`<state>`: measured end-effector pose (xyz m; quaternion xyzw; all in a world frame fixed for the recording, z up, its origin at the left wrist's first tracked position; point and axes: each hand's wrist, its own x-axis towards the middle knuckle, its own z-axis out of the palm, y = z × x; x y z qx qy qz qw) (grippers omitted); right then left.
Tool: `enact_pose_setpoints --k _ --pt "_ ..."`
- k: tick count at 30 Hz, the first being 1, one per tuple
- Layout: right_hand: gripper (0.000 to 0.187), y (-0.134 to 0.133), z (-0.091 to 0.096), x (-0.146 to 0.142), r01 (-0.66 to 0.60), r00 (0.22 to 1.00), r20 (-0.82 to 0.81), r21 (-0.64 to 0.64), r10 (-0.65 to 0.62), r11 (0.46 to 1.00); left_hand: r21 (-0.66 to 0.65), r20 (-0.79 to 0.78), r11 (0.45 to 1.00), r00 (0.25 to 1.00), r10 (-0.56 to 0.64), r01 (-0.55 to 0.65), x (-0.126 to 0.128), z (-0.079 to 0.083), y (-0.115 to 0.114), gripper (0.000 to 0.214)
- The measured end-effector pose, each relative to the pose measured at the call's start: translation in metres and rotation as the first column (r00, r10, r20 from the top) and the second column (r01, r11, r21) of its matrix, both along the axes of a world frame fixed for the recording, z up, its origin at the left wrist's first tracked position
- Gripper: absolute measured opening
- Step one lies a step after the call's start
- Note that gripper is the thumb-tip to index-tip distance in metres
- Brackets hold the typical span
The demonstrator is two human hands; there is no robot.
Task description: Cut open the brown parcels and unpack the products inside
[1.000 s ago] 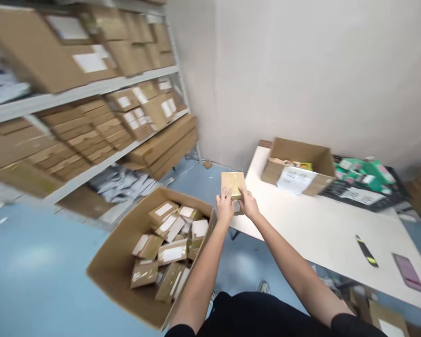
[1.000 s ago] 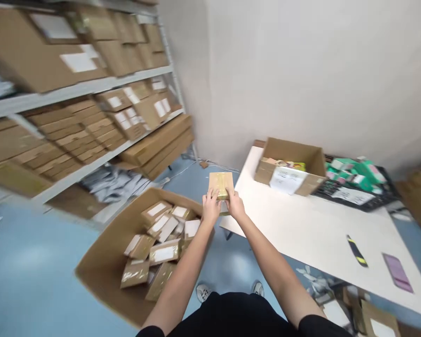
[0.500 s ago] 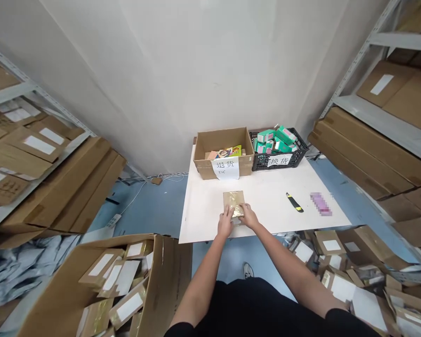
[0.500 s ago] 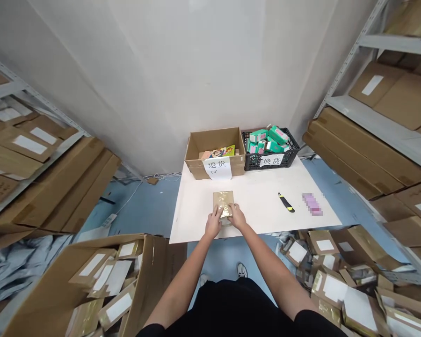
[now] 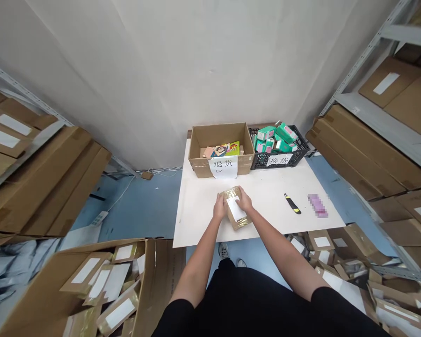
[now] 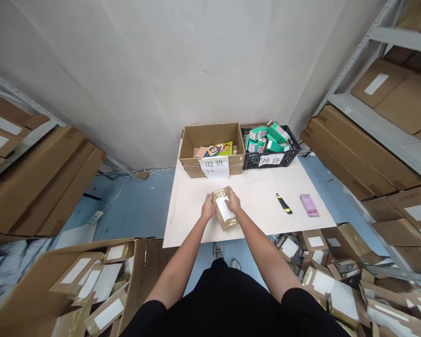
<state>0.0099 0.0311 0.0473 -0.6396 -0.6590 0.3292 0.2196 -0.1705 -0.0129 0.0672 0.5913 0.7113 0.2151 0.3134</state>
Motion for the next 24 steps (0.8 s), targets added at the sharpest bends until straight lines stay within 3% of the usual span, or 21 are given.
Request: enact_pose_setpoints --k 3,7,11,13,15,18,21,24 --pt "0.083 0.004 -0.014 0.002 -0.040 0.982 0.179 -0.118 0.061 0.992 -0.178 -0.018 0.981 0.997 -0.081 0.077 -0.001 -0.007 0.014 0.089" --pt "0.065 -0.005 -0.031 0.006 -0.087 0.940 0.312 -0.162 0.134 0.983 -0.232 -0.085 0.939 0.956 -0.280 0.255 -0.009 -0.010 0.033 0.113" --pt "0.064 -0.004 -0.022 0.014 -0.170 0.906 0.385 -0.051 0.177 0.984 -0.424 -0.259 0.799 0.788 -0.558 0.426 -0.015 -0.004 0.060 0.133" --pt "0.065 0.001 -0.012 0.033 -0.145 0.903 0.410 0.002 0.132 0.989 -0.459 -0.352 0.782 0.722 -0.595 0.421 -0.017 -0.003 0.069 0.132" --pt "0.066 0.006 -0.004 0.068 -0.071 0.898 0.436 0.019 0.056 0.997 -0.469 -0.402 0.779 0.685 -0.608 0.416 -0.021 -0.007 0.074 0.127" --pt "0.066 0.002 -0.001 0.146 0.095 0.871 0.483 0.008 -0.087 0.995 -0.428 -0.497 0.798 0.627 -0.599 0.424 -0.029 -0.018 0.075 0.118" --pt "0.068 -0.010 -0.009 0.229 0.265 0.819 0.544 -0.078 -0.182 0.961 -0.371 -0.541 0.799 0.589 -0.600 0.473 -0.033 -0.027 0.072 0.114" --pt "0.071 -0.015 -0.027 0.293 0.332 0.799 0.579 -0.198 -0.163 0.922 -0.336 -0.538 0.802 0.598 -0.594 0.494 -0.024 -0.029 0.069 0.115"
